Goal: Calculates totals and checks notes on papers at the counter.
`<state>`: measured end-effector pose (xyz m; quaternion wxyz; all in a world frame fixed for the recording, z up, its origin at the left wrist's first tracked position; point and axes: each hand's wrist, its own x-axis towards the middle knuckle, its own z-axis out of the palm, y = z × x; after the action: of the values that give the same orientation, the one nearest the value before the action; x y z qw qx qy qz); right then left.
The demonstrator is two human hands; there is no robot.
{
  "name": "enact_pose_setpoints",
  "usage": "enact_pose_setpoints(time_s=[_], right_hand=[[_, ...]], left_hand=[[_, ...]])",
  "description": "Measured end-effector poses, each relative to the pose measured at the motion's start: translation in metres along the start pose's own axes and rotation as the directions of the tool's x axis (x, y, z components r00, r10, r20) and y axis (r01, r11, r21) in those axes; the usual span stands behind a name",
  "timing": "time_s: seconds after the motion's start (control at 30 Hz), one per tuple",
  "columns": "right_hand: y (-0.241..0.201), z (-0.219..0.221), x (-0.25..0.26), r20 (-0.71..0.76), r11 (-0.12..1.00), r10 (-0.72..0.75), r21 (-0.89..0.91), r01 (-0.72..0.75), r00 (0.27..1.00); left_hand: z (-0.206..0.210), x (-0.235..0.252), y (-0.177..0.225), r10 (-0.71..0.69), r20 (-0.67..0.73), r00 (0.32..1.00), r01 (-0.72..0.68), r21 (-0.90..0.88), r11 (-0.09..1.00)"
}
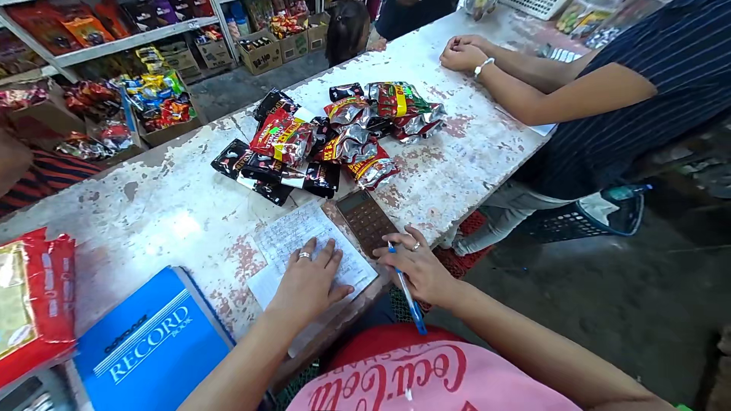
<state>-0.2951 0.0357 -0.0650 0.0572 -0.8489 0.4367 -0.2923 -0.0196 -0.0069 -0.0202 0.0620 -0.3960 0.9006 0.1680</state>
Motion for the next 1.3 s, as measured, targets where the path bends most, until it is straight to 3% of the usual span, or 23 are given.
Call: enact_pose_setpoints(time_s=[0.13,0.23,0.73,1.2,1.3], right_hand=[[0.018,-0.006,0.001,-0.117,0.994,0.093,-0.047,-0.099,0.989],[0.031,-0.006,-0.001,-0.115,0.983,0.158,-0.074,-0.167,0.981],[0.018,-0.015,0.013,-0.016,0.969,0.187,-0.164,-0.187,0.982],[0.017,-0.02,0.017,0.03,0.971,0.204,-0.136,-0.198,0.979],[0.016,-0.018,0.02,-0.015,0.983,0.16,-0.088,-0.16,0.987]], left_hand=[[-0.001,-0.001,0.004,-0.009,0.021,1.0,0.009,0.0,1.0],[-0.001,0.0,0.004,-0.022,0.027,0.999,0.022,0.012,1.0],[0.005,0.001,-0.003,-0.012,-0.051,0.999,0.014,0.048,0.999],[0.011,0.002,-0.005,0.003,-0.105,0.994,0.004,0.062,0.998],[0.01,0.003,-0.004,-0.009,-0.081,0.997,0.015,0.068,0.998]])
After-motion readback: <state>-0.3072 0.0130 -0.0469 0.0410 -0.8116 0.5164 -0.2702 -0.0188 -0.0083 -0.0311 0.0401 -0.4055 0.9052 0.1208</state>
